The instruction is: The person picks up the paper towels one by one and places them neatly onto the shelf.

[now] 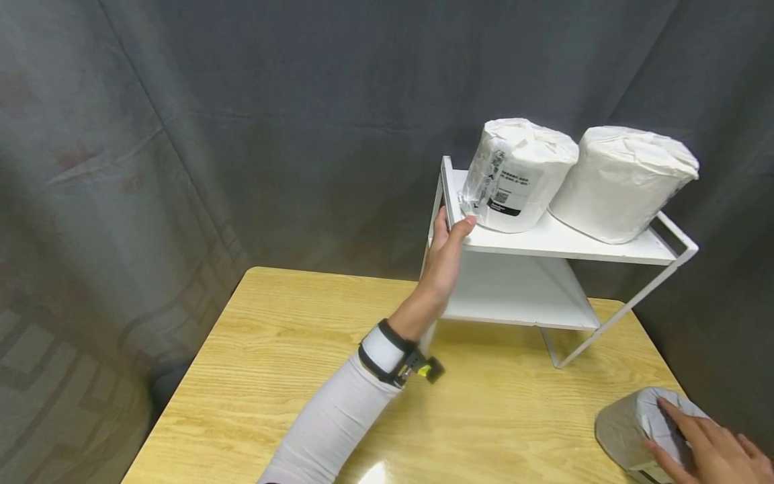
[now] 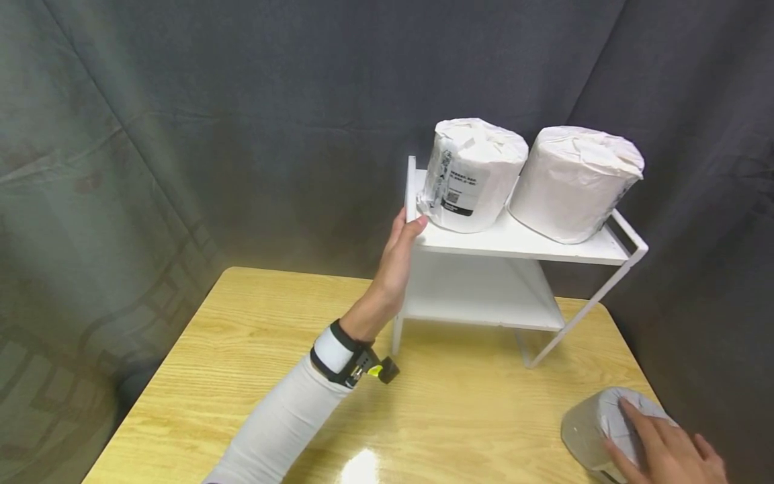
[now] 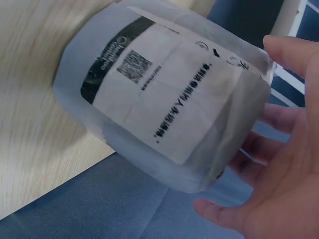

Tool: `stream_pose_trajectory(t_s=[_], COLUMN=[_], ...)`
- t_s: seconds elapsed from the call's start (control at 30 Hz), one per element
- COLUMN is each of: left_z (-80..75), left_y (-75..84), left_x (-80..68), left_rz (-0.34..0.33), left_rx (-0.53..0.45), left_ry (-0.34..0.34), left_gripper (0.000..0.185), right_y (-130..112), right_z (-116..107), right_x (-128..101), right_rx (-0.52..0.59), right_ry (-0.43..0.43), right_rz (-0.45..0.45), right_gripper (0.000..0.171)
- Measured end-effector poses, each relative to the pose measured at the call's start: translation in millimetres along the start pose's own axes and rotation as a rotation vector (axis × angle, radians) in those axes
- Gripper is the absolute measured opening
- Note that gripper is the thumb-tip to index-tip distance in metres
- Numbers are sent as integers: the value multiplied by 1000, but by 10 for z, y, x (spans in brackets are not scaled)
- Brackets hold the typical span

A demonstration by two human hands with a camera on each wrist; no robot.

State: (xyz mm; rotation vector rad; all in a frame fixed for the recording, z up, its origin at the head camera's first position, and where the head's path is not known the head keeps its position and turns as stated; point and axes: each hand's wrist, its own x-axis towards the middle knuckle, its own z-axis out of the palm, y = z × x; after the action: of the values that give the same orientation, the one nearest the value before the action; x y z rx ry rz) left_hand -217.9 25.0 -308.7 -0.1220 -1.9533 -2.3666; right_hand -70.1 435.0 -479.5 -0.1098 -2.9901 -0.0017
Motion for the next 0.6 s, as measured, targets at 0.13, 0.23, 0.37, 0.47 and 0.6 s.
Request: stream_pose_trajectory(t_s=[0.13, 0.23, 0.37, 0.47, 0.6], left_z=[0, -3, -1, 0, 0], left_y=[-4, 1, 8, 11, 7], left_x=[4, 0, -8, -12, -14], left_rz=[5, 4, 3, -1, -5], left_rx=[-1, -6, -12, -7, 1], left_ry=[3, -2, -3, 4, 10], left_gripper=[84, 85, 86, 86, 86], right_y=[-32, -42, -22, 6, 28], right_z=[3, 9, 53, 106, 169], right_x=[-3, -5, -9, -5, -2], right_rx=[-12, -19, -16, -5, -5], right_ry=[-5, 0, 10, 29, -52], right_rz=[-17, -25, -32, -41, -22], right_gripper=[91, 92, 93, 95, 97])
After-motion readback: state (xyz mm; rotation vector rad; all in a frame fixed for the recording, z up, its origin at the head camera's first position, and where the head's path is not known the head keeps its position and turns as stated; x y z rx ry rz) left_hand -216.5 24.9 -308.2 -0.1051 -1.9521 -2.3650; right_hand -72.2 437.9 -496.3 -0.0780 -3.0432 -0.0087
